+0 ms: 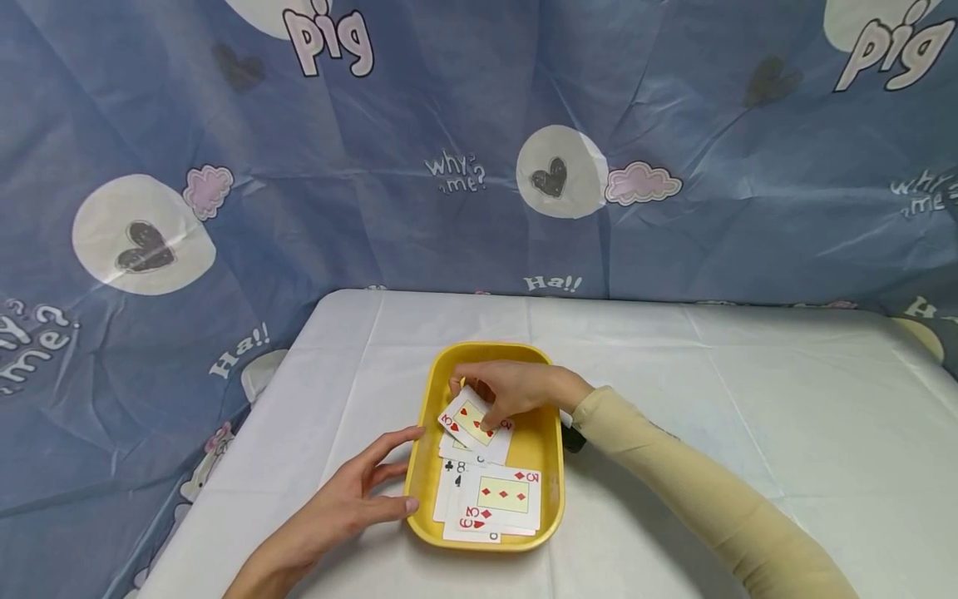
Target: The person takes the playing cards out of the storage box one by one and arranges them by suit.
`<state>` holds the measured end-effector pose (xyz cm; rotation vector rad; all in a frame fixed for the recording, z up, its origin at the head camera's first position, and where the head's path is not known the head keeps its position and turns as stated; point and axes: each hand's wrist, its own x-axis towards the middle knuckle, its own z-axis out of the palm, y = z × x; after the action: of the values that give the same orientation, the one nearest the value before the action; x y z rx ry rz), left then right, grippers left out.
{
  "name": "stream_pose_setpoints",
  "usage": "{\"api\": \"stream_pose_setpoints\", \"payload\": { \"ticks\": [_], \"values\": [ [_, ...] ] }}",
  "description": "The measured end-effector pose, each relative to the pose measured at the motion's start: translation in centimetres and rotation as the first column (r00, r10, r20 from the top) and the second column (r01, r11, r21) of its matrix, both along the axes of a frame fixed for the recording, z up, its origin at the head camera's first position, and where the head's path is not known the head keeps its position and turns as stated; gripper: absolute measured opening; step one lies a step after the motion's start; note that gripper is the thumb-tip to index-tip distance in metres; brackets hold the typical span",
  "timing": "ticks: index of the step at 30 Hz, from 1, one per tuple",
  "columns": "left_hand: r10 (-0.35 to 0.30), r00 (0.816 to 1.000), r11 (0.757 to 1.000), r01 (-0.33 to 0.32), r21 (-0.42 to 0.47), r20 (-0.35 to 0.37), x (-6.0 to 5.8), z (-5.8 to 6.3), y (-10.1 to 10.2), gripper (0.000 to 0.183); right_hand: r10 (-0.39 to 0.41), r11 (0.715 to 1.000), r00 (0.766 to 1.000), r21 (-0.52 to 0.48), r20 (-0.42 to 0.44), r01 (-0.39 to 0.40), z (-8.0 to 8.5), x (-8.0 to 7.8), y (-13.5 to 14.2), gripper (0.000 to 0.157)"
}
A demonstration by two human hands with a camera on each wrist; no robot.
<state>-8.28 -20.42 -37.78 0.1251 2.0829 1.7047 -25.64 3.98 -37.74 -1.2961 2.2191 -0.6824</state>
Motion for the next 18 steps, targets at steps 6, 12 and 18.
{"api": "stream_pose_setpoints", "payload": {
  "ticks": [6, 12, 18],
  "values": [
    [-0.002, 1.0, 1.0, 0.002, 0.004, 0.004, 0.03, -0.01, -0.01, 0.073, -0.018, 0.993, 1.0, -0.116, 0.013, 0.019, 0.03, 0.06, 0.22, 0.038],
    [0.003, 1.0, 1.0, -0.003, -0.005, 0.007, -0.01, 0.03, 0.07, 0.073, -0.053, 0.955, 0.997, -0.289, 0.063, 0.069, 0.21, -0.07, 0.64, 0.037],
    [0.001, 1.0, 1.0, -0.001, -0.01, 0.006, -0.04, 0.05, 0.08, 0.073, -0.129, 0.869, 0.98, -0.458, 0.15, 0.185, 0.08, -0.32, 0.98, 0.038]
  ]
}}
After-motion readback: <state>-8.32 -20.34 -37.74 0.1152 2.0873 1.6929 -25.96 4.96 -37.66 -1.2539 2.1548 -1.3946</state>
